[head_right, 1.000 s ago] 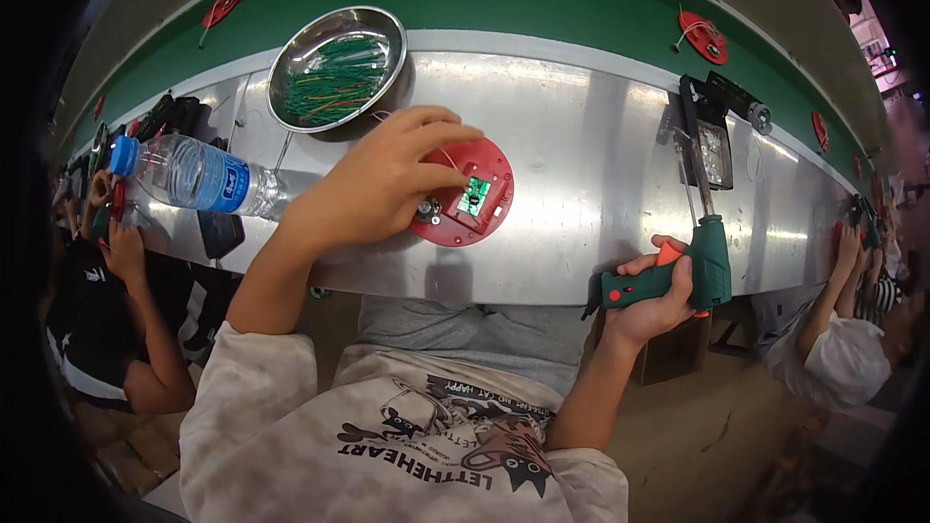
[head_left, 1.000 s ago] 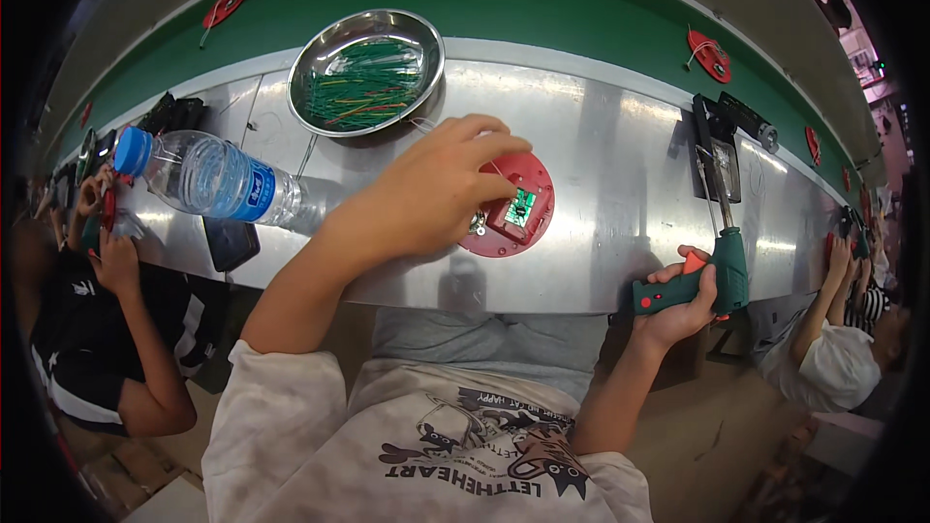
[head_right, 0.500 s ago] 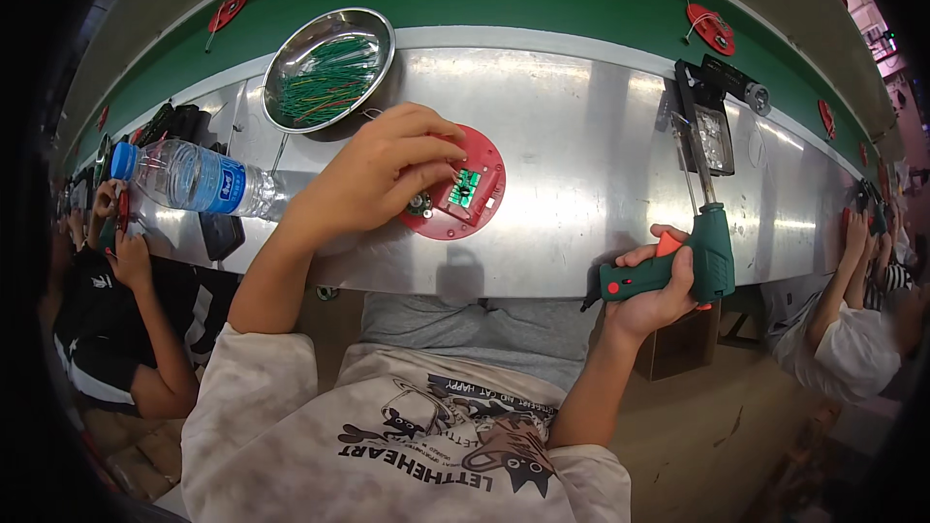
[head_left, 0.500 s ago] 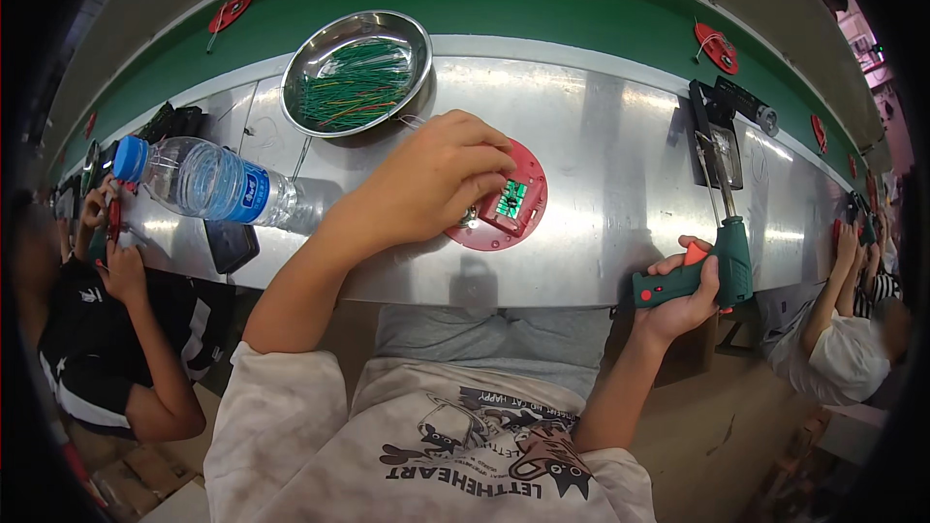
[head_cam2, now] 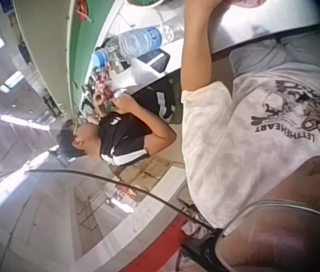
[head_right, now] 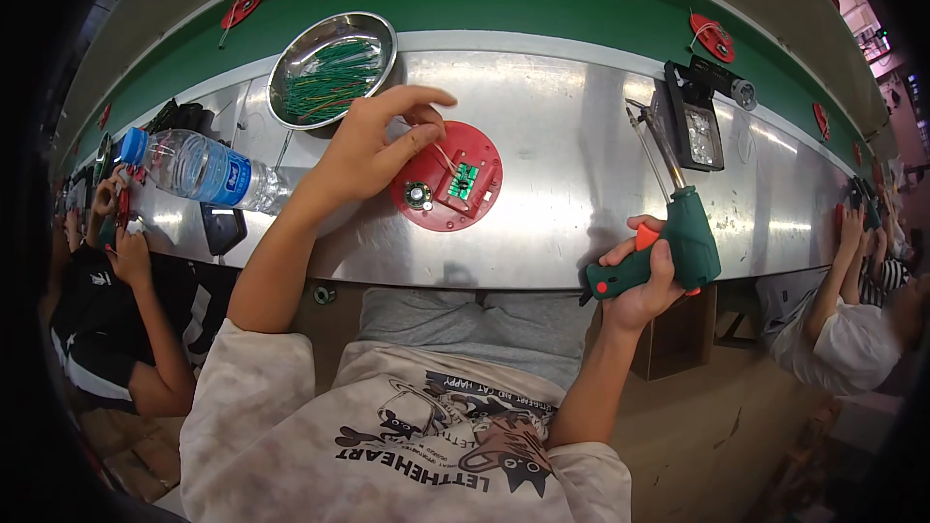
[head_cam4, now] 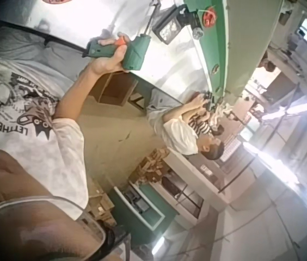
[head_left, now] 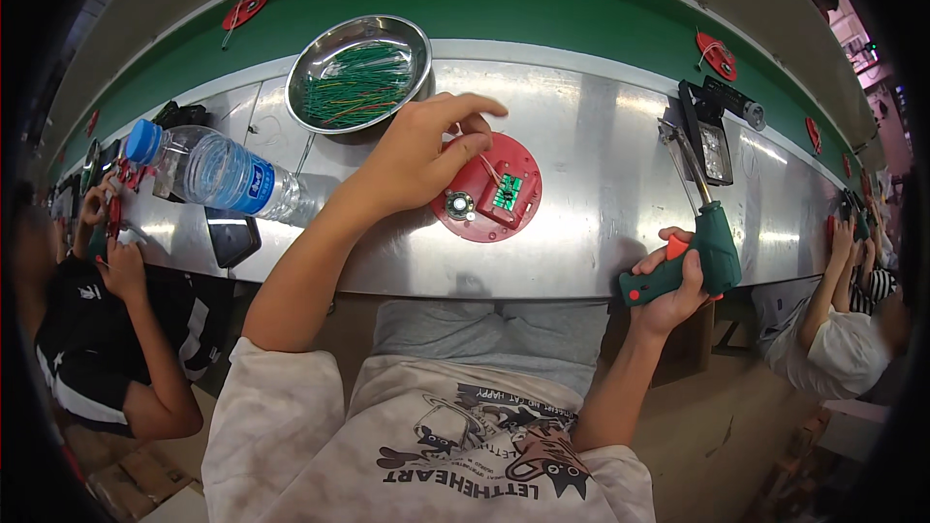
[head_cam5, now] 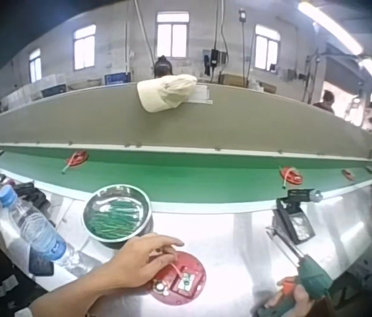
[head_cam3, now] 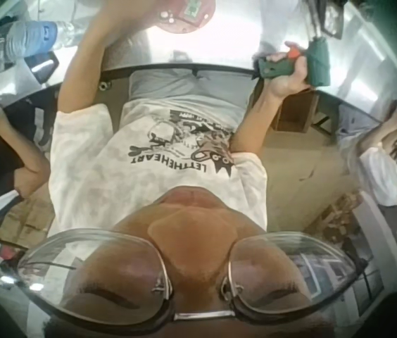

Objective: Soldering small electrical wires onto a circular circuit board at an assembly line station.

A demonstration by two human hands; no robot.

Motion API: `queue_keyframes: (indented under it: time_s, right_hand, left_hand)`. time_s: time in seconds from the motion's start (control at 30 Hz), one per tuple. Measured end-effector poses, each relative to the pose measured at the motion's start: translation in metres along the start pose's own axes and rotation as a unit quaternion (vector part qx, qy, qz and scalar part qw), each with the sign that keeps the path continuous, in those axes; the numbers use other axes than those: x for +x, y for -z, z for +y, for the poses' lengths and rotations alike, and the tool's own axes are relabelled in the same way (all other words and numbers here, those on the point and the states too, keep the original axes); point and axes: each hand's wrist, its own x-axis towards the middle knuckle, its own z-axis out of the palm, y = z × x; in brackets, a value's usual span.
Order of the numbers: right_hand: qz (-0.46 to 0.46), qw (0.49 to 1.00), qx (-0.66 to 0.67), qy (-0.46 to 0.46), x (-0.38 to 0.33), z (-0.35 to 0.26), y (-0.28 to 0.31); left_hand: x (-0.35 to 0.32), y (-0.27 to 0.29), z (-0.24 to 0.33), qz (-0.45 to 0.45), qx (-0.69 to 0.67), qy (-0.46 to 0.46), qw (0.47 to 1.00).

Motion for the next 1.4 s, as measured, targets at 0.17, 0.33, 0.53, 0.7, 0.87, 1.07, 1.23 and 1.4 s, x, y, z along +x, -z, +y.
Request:
queue_keyframes:
  time_s: [0.17, 0.33, 0.53, 0.7, 0.87, 1.07, 1.23, 1.4]
  right_hand:
    - [-0.055, 0.997, 0.045, -0.005, -0.018, -0.005, -0.001]
    - [-0.13, 0.991, -0.039, -0.017, -0.05, -0.012, -0.012]
    - [-0.221, 0.967, -0.119, -0.039, -0.062, -0.026, -0.012]
    - [-0.22, 0.966, -0.121, -0.062, -0.066, -0.025, -0.016]
    - [-0.216, 0.964, -0.131, -0.082, -0.069, -0.027, -0.018]
    - [-0.214, 0.963, -0.134, -0.094, -0.069, -0.028, -0.021]
    - [-0.203, 0.963, -0.135, -0.117, -0.068, -0.029, -0.022]
    - [-0.193, 0.965, -0.101, -0.147, -0.061, -0.03, -0.023]
  left_hand:
    - [-0.001, -0.001, -0.009, -0.018, -0.005, 0.022, 1.0]
    - [-0.002, -0.004, -0.014, -0.054, -0.031, 0.024, 0.998]
    - [0.0, -0.004, -0.019, -0.09, 0.015, -0.042, 0.995]
    - [-0.001, -0.007, -0.02, -0.1, 0.01, -0.06, 0.993]
    - [-0.002, -0.009, -0.022, -0.114, 0.016, -0.061, 0.992]
    - [-0.002, -0.007, -0.025, -0.112, 0.024, -0.088, 0.99]
    - [-0.003, -0.008, -0.026, -0.113, 0.019, -0.083, 0.99]
    - [-0.004, -0.009, -0.03, -0.113, 0.015, -0.067, 0.991]
